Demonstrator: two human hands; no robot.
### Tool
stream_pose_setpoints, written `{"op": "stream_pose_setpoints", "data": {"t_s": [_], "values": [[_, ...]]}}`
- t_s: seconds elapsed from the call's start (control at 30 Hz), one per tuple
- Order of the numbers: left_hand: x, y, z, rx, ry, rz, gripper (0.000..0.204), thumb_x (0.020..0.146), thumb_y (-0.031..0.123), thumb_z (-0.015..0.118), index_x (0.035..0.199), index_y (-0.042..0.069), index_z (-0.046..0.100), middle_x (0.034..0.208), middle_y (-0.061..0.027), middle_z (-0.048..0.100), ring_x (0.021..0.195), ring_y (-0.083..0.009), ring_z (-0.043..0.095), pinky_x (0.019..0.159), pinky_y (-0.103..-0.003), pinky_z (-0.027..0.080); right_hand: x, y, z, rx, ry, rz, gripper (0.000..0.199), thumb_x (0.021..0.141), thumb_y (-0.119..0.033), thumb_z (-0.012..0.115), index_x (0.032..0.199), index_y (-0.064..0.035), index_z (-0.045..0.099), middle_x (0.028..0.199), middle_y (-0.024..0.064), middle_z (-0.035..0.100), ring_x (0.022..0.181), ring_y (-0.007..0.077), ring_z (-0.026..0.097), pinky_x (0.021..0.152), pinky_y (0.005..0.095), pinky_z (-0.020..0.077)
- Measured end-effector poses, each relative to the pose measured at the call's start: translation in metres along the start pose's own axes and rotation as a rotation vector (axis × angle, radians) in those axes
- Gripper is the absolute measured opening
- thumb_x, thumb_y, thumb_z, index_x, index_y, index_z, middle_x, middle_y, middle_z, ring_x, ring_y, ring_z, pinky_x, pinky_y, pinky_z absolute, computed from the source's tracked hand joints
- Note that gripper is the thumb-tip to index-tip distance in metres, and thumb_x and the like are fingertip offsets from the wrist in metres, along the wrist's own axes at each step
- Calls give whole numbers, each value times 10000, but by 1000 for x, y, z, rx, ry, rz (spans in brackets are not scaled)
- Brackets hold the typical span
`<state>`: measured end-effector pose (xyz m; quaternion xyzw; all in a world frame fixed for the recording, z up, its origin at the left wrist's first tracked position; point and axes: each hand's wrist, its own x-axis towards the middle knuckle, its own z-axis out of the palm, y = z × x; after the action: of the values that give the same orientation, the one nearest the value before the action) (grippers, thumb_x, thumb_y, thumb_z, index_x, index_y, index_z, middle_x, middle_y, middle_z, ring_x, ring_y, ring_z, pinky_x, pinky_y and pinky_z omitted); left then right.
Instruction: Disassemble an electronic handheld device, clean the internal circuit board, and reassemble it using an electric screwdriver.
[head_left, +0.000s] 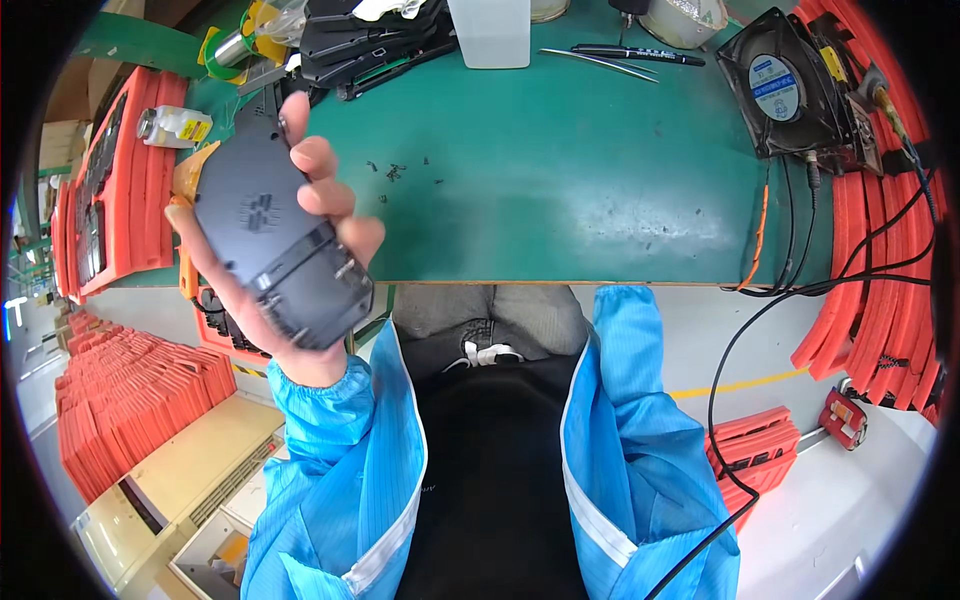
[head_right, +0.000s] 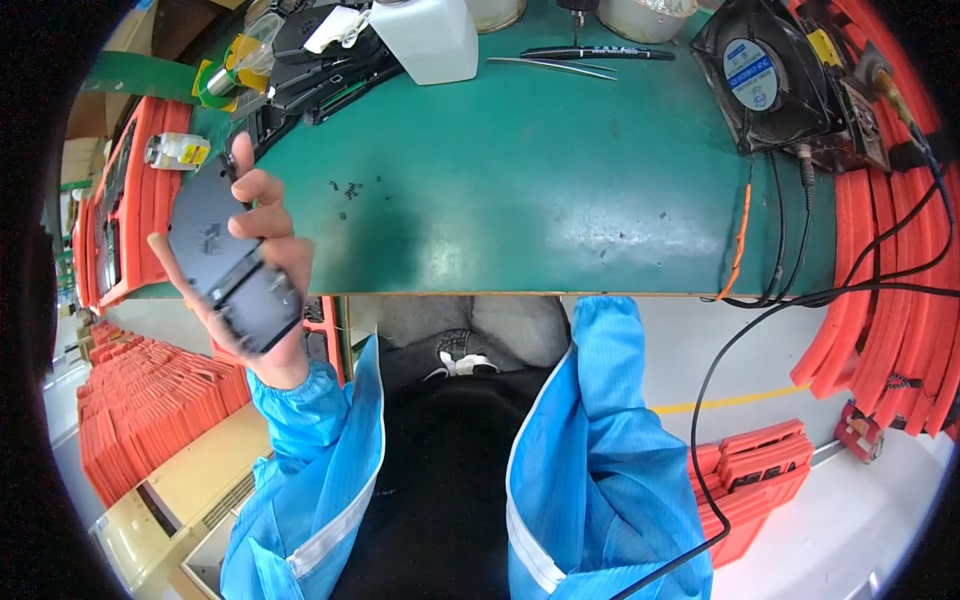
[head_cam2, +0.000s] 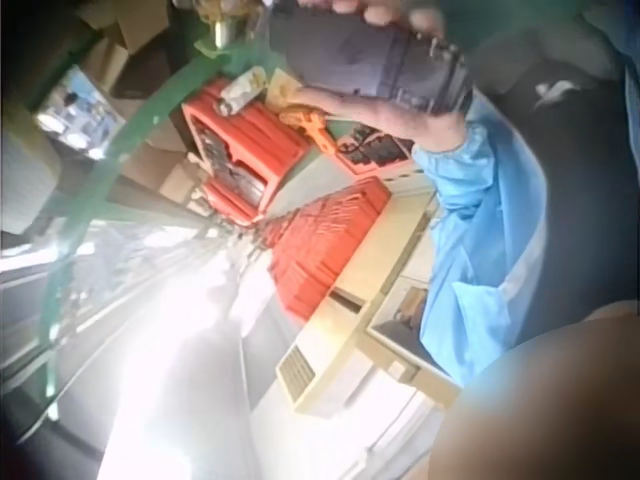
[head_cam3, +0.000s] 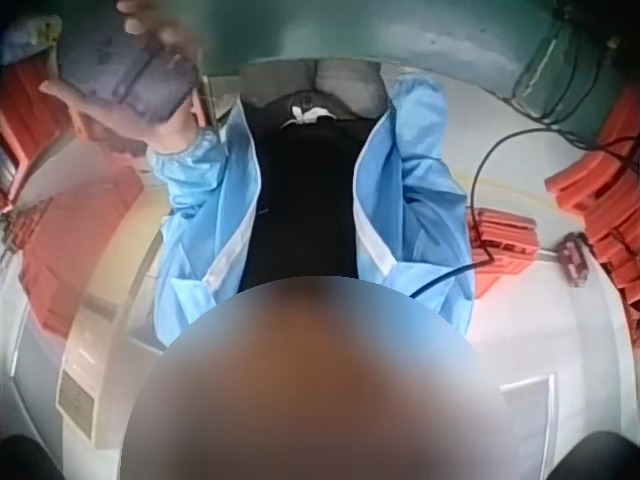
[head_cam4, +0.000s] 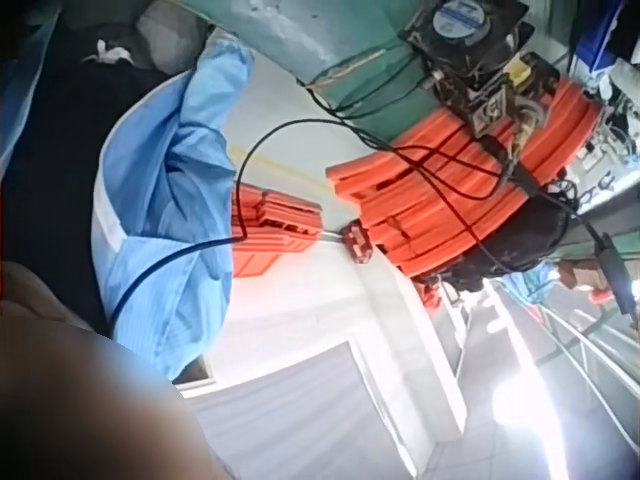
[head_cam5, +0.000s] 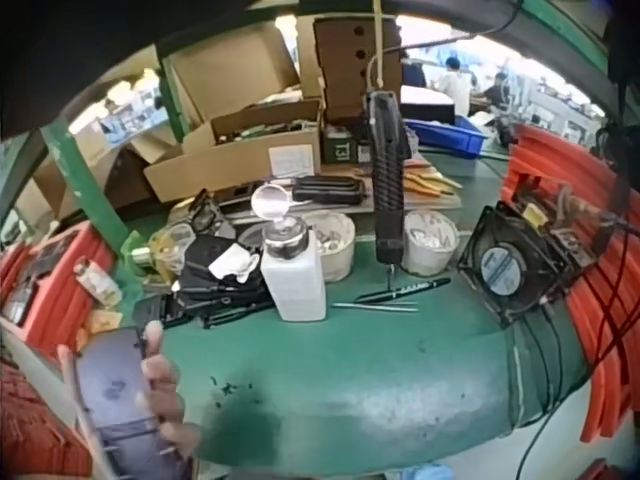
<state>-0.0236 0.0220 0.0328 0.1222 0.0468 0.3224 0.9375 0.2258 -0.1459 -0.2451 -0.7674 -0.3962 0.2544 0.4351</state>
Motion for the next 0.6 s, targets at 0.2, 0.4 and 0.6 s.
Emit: {"op": "stream_pose_setpoints", "data": {"t_s": [0.2,0.4,0.6], "values": [[7,-3,-14,294,-53,46,1143,1000,579,693,1661,-109,62,1160,-115,523,868,-166,519,598,-300,454,-41,3,2,86,-113,92,382,1067,-272,654,1359,-27,678,1267,114,725,1149,269,671,991,409,535],[6,-1,-8,536,-7,178,1051,1033,597,604,1614,-160,163,1183,-144,540,828,-171,486,595,-305,449,-61,-124,-50,280,-719,200,348,1026,-250,731,1275,-10,696,1075,78,749,913,168,685,834,326,564],[1,-23,-13,709,70,209,770,1038,492,514,1519,-102,424,1266,-236,627,1004,-301,662,780,-379,569,-68,-211,-79,591,-816,-95,405,875,-63,870,1204,26,652,1010,103,749,872,168,726,796,304,565]]}}
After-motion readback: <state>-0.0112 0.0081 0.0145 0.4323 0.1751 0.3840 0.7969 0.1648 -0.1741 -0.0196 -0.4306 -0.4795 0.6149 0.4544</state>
